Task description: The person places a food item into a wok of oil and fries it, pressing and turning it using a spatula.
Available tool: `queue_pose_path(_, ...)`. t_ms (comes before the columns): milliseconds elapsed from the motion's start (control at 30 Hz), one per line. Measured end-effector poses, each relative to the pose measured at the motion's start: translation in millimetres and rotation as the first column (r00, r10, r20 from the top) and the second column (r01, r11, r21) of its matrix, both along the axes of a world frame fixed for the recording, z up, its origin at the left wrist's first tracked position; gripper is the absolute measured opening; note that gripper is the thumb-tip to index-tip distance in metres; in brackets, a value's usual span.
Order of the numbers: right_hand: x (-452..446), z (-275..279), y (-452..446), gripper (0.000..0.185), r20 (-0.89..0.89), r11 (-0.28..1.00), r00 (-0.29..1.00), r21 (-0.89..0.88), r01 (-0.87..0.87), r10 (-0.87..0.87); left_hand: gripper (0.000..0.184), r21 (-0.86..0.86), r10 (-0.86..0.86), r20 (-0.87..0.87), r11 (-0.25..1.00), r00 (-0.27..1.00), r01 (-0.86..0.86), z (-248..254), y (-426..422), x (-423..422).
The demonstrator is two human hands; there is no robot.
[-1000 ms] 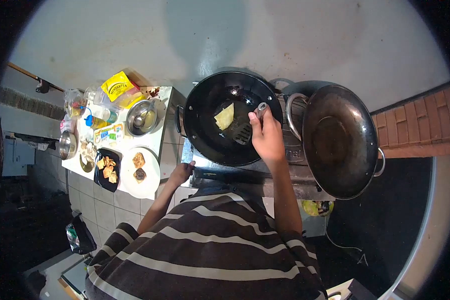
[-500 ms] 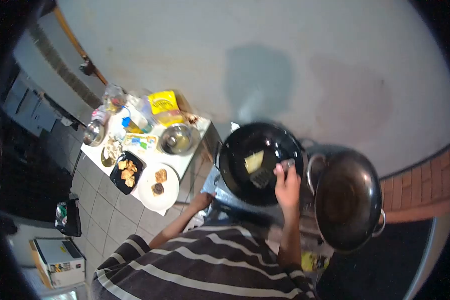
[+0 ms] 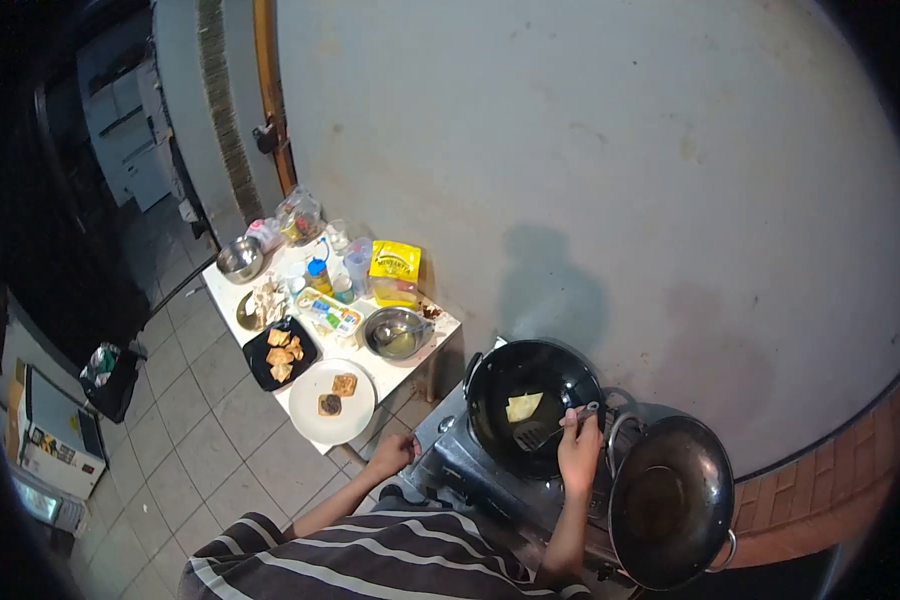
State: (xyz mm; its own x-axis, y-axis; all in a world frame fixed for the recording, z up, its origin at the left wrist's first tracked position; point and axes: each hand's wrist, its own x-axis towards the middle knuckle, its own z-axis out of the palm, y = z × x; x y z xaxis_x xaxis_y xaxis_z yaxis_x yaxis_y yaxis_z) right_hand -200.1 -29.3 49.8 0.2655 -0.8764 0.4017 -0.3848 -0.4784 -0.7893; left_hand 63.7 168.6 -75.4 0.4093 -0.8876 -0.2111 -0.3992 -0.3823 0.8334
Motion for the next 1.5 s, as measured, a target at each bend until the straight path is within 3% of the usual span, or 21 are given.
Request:
queue_pose_path(33,0.1,0.9,3.3,0.018,-0.003,1.000,1.000,-0.005,0.004,-0.004,0.016,-0.104,0.059,0.072,0.993,0.996,-0.051,-5.6,6.0,-2.8)
queue_pose_path(67,0.9,1.9,6.0,0.018,-0.009,1.000,1.000,0.000,-0.003,0.003,0.016,-0.098,0.065,0.067,0.993,0.996,-0.059,-6.6,14.3,-4.8)
queue_pose_path(167,3.2,19.4,17.0,0.021,0.008,0.999,0.999,0.014,-0.048,0.048,0.017,-0.156,0.152,-0.101,0.974,0.983,-0.167,5.1,30.8,-15.5)
queue_pose_path(267,4.9,55.9,38.5,0.022,-0.019,0.970,0.999,0.240,-0.042,0.048,0.017,-0.152,0.228,-0.204,0.953,0.952,-0.261,-9.2,42.6,-29.2)
queue_pose_path(333,0.9,57.0,39.2,0.023,-0.011,0.964,0.998,0.257,-0.064,0.069,0.015,-0.179,0.239,-0.263,0.940,0.935,-0.291,-14.2,46.1,-40.7)
queue_pose_path(367,-1.8,45.4,32.4,0.024,-0.002,0.988,0.994,0.114,-0.105,0.106,0.014,-0.170,0.248,-0.266,0.939,0.931,-0.299,-10.2,47.8,-45.5)
queue_pose_path(433,-11.1,38.1,29.1,0.025,-0.006,0.989,0.995,0.116,-0.095,0.097,0.015,-0.166,0.268,-0.256,0.934,0.929,-0.315,1.8,47.7,-55.9)
queue_pose_path(667,-32.8,33.8,34.0,0.024,0.043,0.994,0.997,0.096,0.052,-0.056,0.014,-0.125,0.100,-0.207,0.984,0.973,-0.128,5.8,19.1,-47.6)
queue_pose_path(700,-35.5,26.7,32.7,0.024,0.024,0.996,0.996,0.042,0.083,-0.084,0.012,-0.182,0.049,-0.159,0.980,0.986,-0.078,4.9,13.1,-44.9)
queue_pose_path(733,-32.7,41.3,43.2,0.024,0.069,0.983,0.993,0.159,0.088,-0.100,0.010,-0.235,0.002,-0.110,0.972,0.994,-0.028,7.9,9.5,-41.5)
queue_pose_path(800,-31.4,34.4,44.1,0.024,0.101,0.985,0.986,0.122,0.121,-0.134,0.012,-0.162,-0.038,-0.103,0.987,0.994,0.021,14.4,1.4,-31.6)
queue_pose_path(867,-29.1,37.6,47.2,0.023,0.108,0.982,0.983,0.135,0.131,-0.146,0.017,-0.257,-0.035,-0.032,0.966,0.999,0.026,8.7,-9.2,-24.8)
queue_pose_path(900,-28.8,39.7,48.5,0.023,0.115,0.978,0.980,0.150,0.145,-0.163,0.020,-0.187,-0.076,-0.039,0.980,0.996,0.067,6.6,-13.6,-18.9)
queue_pose_path(1000,-29.6,39.0,47.0,0.022,0.079,0.973,0.982,0.170,0.159,-0.174,0.025,-0.266,-0.112,0.015,0.957,0.994,0.112,7.3,-18.1,-18.6)
queue_pose_path(1133,-29.7,22.0,37.6,0.021,0.044,0.984,0.987,0.092,0.151,-0.156,0.035,-0.236,-0.204,0.003,0.951,0.979,0.199,-7.0,-19.5,-21.3)
queue_pose_path(1200,-23.4,28.5,39.0,0.021,0.017,0.981,0.986,0.110,0.161,-0.163,0.043,-0.218,-0.260,0.268,0.922,0.928,0.321,-11.8,-18.0,-23.7)
queue_pose_path(1333,-21.3,16.8,29.8,0.022,0.034,0.987,0.986,0.018,0.160,-0.161,0.048,-0.163,-0.322,0.241,0.917,0.916,0.365,-34.0,-16.0,-26.2)
queue_pose_path(1500,-20.8,21.1,26.0,0.025,-0.007,0.984,0.985,0.062,0.170,-0.170,0.049,-0.107,-0.369,0.266,0.907,0.890,0.408,-27.0,-19.7,-27.0)
